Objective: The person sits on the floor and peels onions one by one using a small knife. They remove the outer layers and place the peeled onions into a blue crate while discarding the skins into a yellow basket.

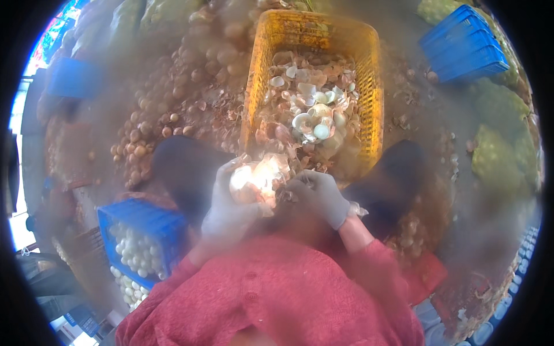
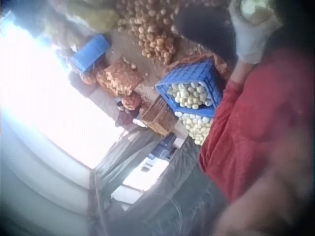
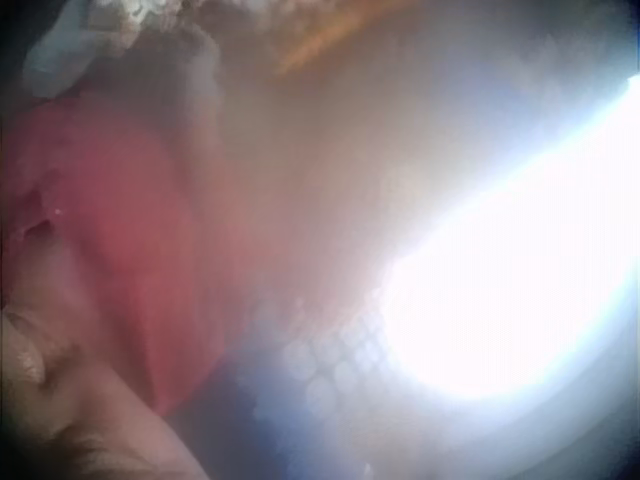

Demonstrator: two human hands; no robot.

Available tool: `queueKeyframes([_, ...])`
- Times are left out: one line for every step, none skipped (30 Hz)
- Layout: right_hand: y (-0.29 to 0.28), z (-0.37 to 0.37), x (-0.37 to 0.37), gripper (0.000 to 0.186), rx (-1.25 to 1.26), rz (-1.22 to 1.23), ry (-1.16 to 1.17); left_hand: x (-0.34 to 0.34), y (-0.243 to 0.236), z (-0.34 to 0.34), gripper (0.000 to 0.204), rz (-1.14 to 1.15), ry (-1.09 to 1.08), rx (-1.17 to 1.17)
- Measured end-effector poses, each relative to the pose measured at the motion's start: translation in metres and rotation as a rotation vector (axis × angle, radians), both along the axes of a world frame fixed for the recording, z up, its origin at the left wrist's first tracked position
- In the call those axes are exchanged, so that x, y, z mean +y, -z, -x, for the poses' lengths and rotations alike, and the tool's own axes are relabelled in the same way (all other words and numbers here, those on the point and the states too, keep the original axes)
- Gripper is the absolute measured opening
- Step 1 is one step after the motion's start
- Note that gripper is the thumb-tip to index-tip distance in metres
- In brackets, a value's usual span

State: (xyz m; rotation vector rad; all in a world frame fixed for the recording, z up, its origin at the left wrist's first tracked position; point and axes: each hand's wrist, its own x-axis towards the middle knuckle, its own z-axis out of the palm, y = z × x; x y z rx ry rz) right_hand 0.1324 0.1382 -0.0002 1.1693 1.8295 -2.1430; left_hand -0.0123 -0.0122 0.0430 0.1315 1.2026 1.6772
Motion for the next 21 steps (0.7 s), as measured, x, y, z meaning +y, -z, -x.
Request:
queueKeyframes([-0.009,-0.003,-0.005,0.016,0.029,-0.017,-0.017,0.000,0.003,0.002,0.092,0.039,-0.025,-0.008])
queueKeyframes([-0.020,-0.004,-0.005,0.015,0.059,-0.045,-0.043,0.002,0.010,0.007,0.092,0.078,-0.050,-0.016])
queueKeyframes([-0.027,-0.005,-0.007,0.013,0.120,-0.121,-0.124,0.003,0.016,0.011,0.092,0.116,-0.071,-0.018])
queueKeyframes([-0.028,-0.005,-0.010,0.011,0.200,-0.248,-0.237,-0.001,0.021,0.010,0.090,0.136,-0.022,0.167])
queueKeyframes([-0.026,-0.005,-0.012,0.009,0.268,-0.381,-0.323,-0.002,0.022,0.010,0.087,0.149,-0.016,0.148])
queueKeyframes([-0.020,-0.005,-0.014,0.007,0.284,-0.496,-0.369,-0.002,0.023,0.010,0.085,0.157,-0.009,0.123])
queueKeyframes([-0.012,-0.006,-0.016,0.007,0.260,-0.650,-0.391,-0.001,0.024,0.009,0.084,0.164,-0.002,0.098])
queueKeyframes([-0.009,-0.007,-0.017,0.008,0.238,-0.676,-0.398,0.002,0.020,0.005,0.082,0.136,-0.041,0.010])
queueKeyframes([-0.006,-0.008,-0.017,0.009,0.215,-0.700,-0.403,0.001,0.017,0.004,0.082,0.156,-0.008,0.024])
queueKeyframes([-0.003,-0.009,-0.018,0.010,0.192,-0.724,-0.408,0.000,0.014,0.005,0.083,0.177,0.026,0.037])
queueKeyframes([0.002,-0.009,-0.019,0.010,0.229,-0.640,-0.361,-0.001,0.014,0.005,0.083,0.197,0.061,0.051])
queueKeyframes([0.008,-0.008,-0.020,0.011,0.268,-0.554,-0.314,-0.003,0.014,0.004,0.083,0.165,0.061,0.006])
queueKeyframes([0.010,-0.007,-0.021,0.011,0.305,-0.468,-0.266,-0.005,0.016,0.002,0.084,0.133,0.061,-0.039])
queueKeyframes([0.009,-0.010,-0.025,0.015,0.302,-0.305,-0.188,-0.007,0.017,0.001,0.084,0.101,0.062,-0.084])
queueKeyframes([0.008,-0.012,-0.028,0.019,0.300,-0.142,-0.099,-0.008,0.015,0.000,0.085,0.018,0.032,-0.191])
queueKeyframes([0.006,-0.013,-0.032,0.023,0.295,0.013,0.001,-0.009,0.011,-0.001,0.086,-0.065,0.000,-0.298])
queueKeyframes([0.003,-0.013,-0.025,0.023,0.271,0.159,0.117,-0.012,0.009,-0.002,0.088,-0.148,-0.032,-0.405])
queueKeyframes([-0.008,-0.006,-0.015,0.024,0.233,0.302,0.317,-0.018,0.014,-0.005,0.083,-0.191,-0.025,-0.333])
queueKeyframes([-0.014,-0.004,-0.007,0.026,0.216,0.407,0.470,-0.015,0.015,-0.003,0.084,-0.132,-0.002,-0.279])
queueKeyframes([-0.019,-0.002,-0.007,0.028,0.243,0.411,0.464,-0.011,0.017,0.000,0.084,-0.072,0.019,-0.224])
queueKeyframes([-0.015,-0.004,-0.008,0.032,0.273,0.339,0.329,-0.008,0.019,0.000,0.084,-0.008,0.038,-0.177])
